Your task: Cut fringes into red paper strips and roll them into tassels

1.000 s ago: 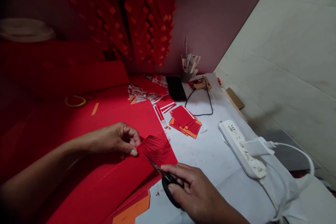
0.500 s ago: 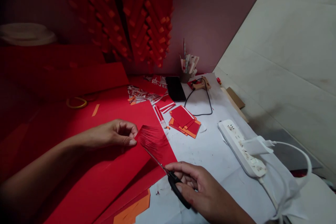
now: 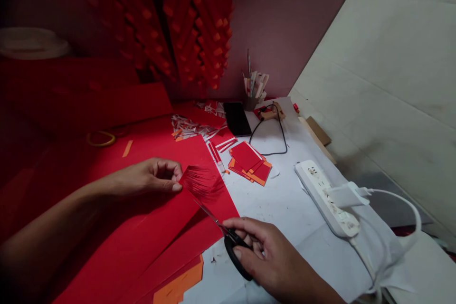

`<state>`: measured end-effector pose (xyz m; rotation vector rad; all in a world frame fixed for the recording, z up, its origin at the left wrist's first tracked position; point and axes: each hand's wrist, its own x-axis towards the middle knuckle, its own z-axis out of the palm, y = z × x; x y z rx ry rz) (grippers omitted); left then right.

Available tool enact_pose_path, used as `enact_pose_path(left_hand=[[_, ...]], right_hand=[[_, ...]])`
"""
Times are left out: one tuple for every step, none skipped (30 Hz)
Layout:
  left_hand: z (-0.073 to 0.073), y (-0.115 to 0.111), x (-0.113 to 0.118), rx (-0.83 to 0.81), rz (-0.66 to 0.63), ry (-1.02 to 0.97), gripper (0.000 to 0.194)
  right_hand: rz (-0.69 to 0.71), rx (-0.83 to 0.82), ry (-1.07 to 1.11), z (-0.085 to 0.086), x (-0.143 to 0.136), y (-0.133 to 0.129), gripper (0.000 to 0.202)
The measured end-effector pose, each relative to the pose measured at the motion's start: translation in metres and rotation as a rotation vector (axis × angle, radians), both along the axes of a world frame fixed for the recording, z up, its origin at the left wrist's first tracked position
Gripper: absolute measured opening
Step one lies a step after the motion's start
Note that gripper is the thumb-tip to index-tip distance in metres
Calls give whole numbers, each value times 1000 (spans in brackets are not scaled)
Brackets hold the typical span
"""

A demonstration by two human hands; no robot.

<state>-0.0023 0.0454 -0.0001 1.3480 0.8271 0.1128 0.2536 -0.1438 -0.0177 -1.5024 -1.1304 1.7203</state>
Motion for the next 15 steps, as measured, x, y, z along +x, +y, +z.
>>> enact_pose_path(left_hand=[[0,0,0,-3,-2,2,31],[0,0,0,-6,-4,4,31],[-1,0,0,-6,-7,4,31],[-2,0,0,-2,-9,4,31],[-2,0,0,5,-12,3,31],[-3,1,0,14,-13,1,31],[-3,1,0,24,-14,-3,31],[-4,1,0,31,-19,-4,31],[-4,1,1,36,-26,-2,30],[-3,1,1,41,-32,3,30],[-3,1,1,46,-38,8,30],[-2,0,2,51,-41,13,30],[-1,0,2,52,-40,15,30],[0,-1,2,52,-38,16,30],[0,-1,2,49,-36,15,30]], right_hand=[[1,4,-2,0,0,0,37],[1,8,-2,0,0,0,38],[-3,9,-1,0,0,0,39],[-6,8,0,0,0,0,39],[-9,7,1,0,0,0,40],[-10,7,2,0,-1,1,41],[-10,3,4,0,-1,1,41],[-10,2,3,1,-1,1,41],[-7,3,2,1,-2,2,41],[-6,5,1,2,-2,2,40],[-6,5,2,3,-3,3,40],[-10,2,1,3,-4,3,40],[-14,-1,-1,4,-4,3,40],[-19,-5,-2,5,-5,4,40],[-25,-10,-3,5,-6,4,40]])
